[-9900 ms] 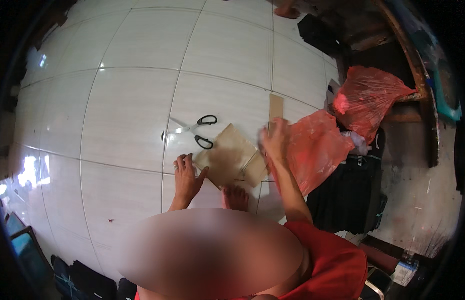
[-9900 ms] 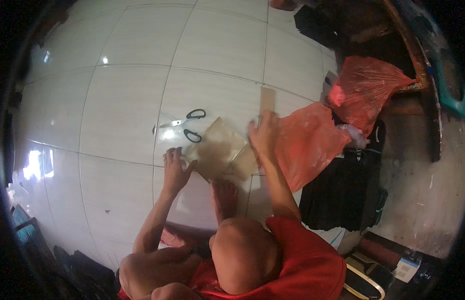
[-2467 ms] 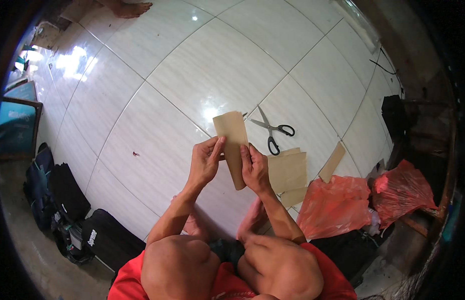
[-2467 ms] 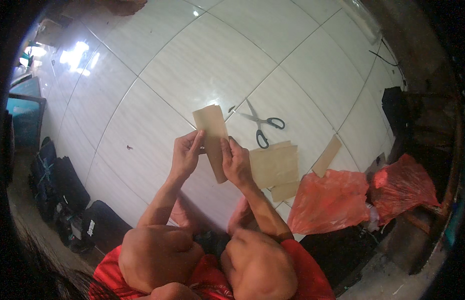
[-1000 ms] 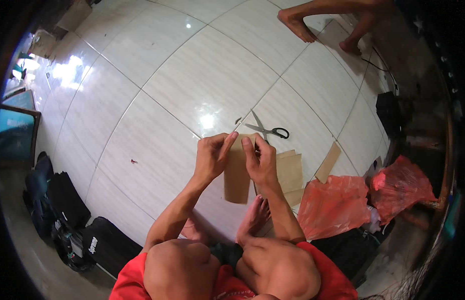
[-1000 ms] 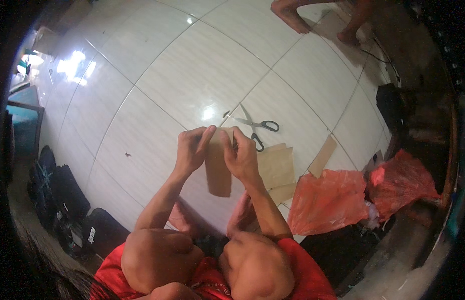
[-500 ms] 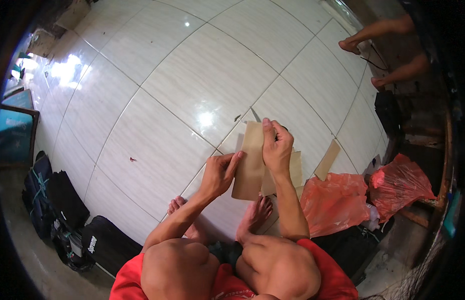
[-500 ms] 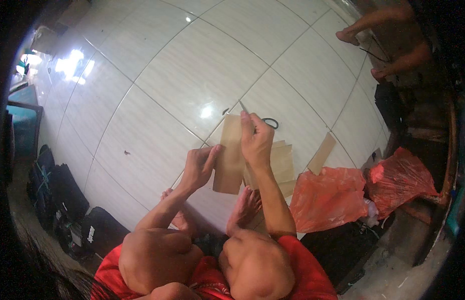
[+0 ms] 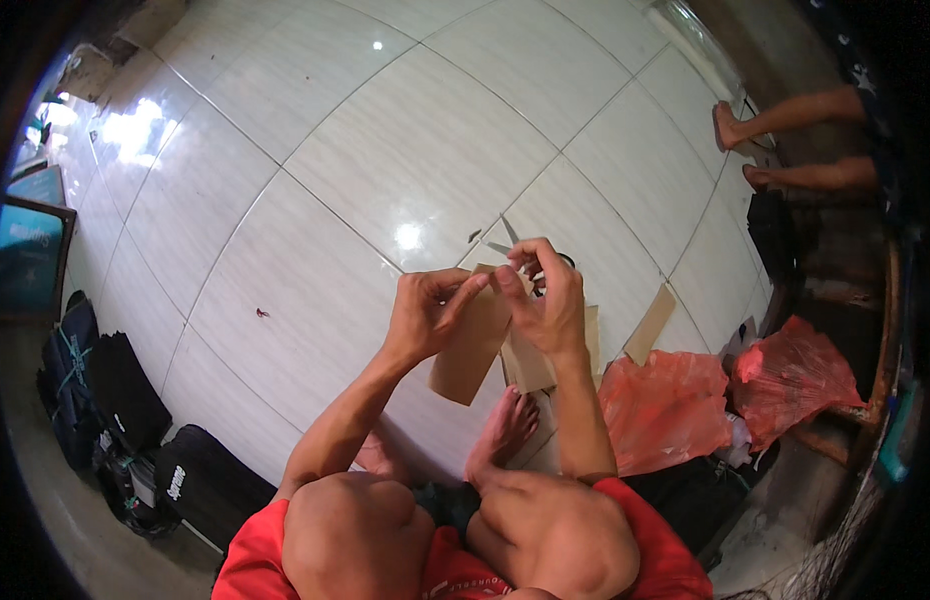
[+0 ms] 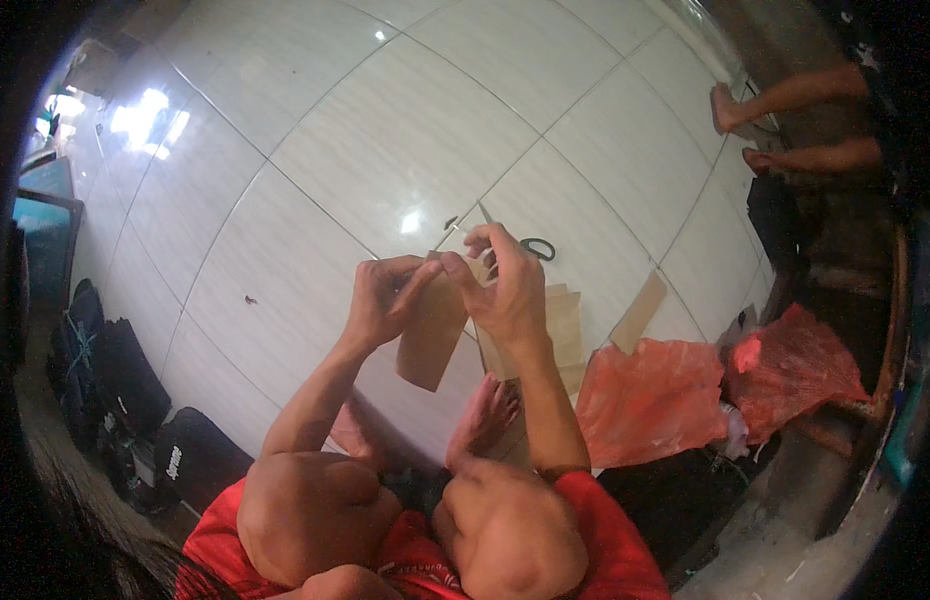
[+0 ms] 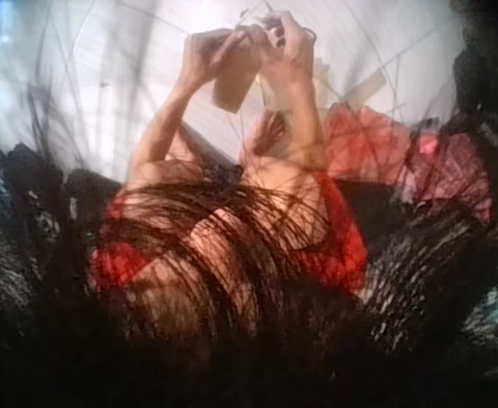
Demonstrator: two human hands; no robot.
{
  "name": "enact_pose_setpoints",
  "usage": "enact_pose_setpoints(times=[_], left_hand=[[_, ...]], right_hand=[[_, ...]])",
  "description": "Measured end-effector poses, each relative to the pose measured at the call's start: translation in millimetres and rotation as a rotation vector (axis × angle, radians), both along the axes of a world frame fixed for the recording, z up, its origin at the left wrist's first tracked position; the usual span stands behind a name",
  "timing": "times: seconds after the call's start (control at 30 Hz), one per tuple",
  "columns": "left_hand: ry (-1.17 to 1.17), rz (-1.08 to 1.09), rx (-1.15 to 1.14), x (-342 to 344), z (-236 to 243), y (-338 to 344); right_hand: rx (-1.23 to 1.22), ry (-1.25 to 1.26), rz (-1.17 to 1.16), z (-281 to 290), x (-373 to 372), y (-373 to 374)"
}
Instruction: The person uses scissors to cut a rectangular piece of brown paper while sitting on the floor.
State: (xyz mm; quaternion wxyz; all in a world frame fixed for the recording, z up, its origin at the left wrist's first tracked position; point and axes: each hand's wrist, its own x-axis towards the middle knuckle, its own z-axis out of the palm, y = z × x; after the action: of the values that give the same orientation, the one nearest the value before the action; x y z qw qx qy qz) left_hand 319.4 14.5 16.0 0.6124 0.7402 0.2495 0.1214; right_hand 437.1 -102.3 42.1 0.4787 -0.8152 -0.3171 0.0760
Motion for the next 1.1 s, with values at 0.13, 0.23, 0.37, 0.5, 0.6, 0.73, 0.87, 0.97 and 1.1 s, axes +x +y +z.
enact_pose_setpoints(times=[0.13,0.23,0.37,0.5,0.6,0.73,0.87,0.97,1.1], left_hand=[[-0.099,-0.077,0.132,-3,-8,-3],[0.017,-0.207,0.153,-3,-5,-2],[0.015,-0.254,0.073,-15,-12,-1],[-0.008,-0.261,-0.038,-19,-25,-13],[0.058,-0.337,-0.048,-22,-17,-13],[0.129,-0.408,-0.102,-33,-13,-26],[0.121,-0.348,-0.296,-36,-6,-30],[0.027,-0.355,-0.321,-33,-7,-36],[0.238,-0.452,-0.485,-42,-3,-29]], right_hand=[[-0.206,0.104,0.419,-4,14,0],[-0.127,0.113,0.406,-12,14,-2],[-0.148,0.206,0.457,-14,9,-5],[-0.159,0.381,0.468,-25,7,-11],[-0.037,0.46,0.445,-40,19,-14],[-0.132,0.458,0.493,-36,39,-26],[-0.168,0.411,0.518,-30,37,-22],[-0.098,0.415,0.297,-38,62,-27],[-0.212,0.38,0.368,-34,72,-16]])
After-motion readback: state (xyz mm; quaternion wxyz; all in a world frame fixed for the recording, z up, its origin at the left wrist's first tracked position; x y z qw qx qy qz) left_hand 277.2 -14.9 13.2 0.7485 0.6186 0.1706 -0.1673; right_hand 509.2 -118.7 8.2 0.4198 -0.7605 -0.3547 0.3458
